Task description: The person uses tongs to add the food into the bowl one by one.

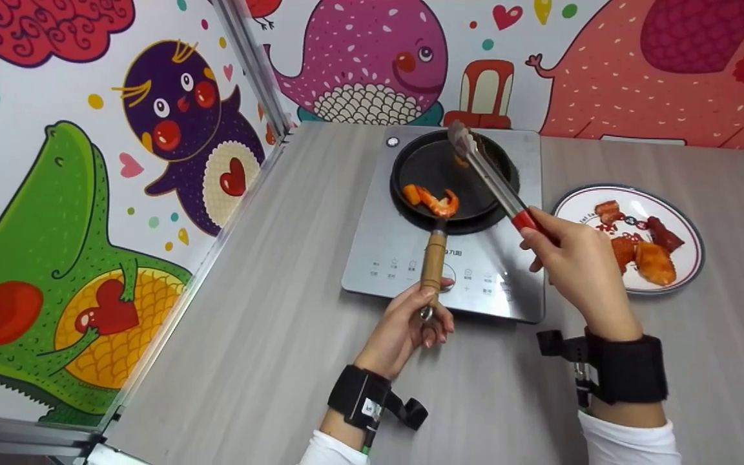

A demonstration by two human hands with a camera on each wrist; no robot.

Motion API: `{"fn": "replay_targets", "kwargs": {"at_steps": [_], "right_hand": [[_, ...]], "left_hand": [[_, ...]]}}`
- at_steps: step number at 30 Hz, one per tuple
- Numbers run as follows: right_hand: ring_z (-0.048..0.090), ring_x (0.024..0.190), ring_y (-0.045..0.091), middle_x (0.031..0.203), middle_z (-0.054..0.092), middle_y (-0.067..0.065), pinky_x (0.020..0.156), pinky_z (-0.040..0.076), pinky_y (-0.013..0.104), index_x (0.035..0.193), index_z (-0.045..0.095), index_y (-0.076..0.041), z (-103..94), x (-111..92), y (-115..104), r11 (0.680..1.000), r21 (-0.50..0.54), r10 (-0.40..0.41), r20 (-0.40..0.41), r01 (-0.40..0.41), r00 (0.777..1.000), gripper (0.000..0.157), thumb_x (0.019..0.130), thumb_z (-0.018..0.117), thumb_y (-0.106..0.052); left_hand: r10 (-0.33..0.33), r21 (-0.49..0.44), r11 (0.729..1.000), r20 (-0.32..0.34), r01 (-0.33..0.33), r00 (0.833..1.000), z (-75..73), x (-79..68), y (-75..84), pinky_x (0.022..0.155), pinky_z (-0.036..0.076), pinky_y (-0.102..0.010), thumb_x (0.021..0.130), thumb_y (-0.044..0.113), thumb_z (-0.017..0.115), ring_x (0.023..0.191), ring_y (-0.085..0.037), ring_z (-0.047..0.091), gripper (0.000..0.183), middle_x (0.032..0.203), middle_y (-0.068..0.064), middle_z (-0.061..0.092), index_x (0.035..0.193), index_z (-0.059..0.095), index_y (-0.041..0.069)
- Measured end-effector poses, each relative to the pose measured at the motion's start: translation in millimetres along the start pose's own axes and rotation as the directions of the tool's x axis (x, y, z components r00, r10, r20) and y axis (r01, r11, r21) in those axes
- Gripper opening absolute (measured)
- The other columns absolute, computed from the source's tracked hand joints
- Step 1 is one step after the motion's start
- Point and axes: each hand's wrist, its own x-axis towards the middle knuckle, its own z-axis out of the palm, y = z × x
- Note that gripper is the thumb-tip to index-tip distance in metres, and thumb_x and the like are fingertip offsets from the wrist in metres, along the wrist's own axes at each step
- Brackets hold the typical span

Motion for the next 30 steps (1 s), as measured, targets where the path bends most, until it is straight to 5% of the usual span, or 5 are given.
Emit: {"fn": "replay_targets", "kwargs": {"at_steps": [30], "right_hand": [[0.051, 0.045, 0.010, 0.067, 0.063, 0.004, 0.039, 0.040, 0.027, 0.122, 0.055, -0.009, 42.4, 14, -9, 0.992, -0.063, -0.104, 0.031, 0.106, 0.994, 0.037, 0.087, 0.057, -0.022]], "left_hand": [[0.012, 0.014, 1.000, 0.014, -0.013, 1.000, -1.2, 0.4, 0.3, 0.042, 0.038, -0.019, 0.089, 0.032, 0.046, 0.054, -0.016, 0.053, 0.044, 0.072, -0.010, 0.060, 0.125, 0.047, 0.007]]}}
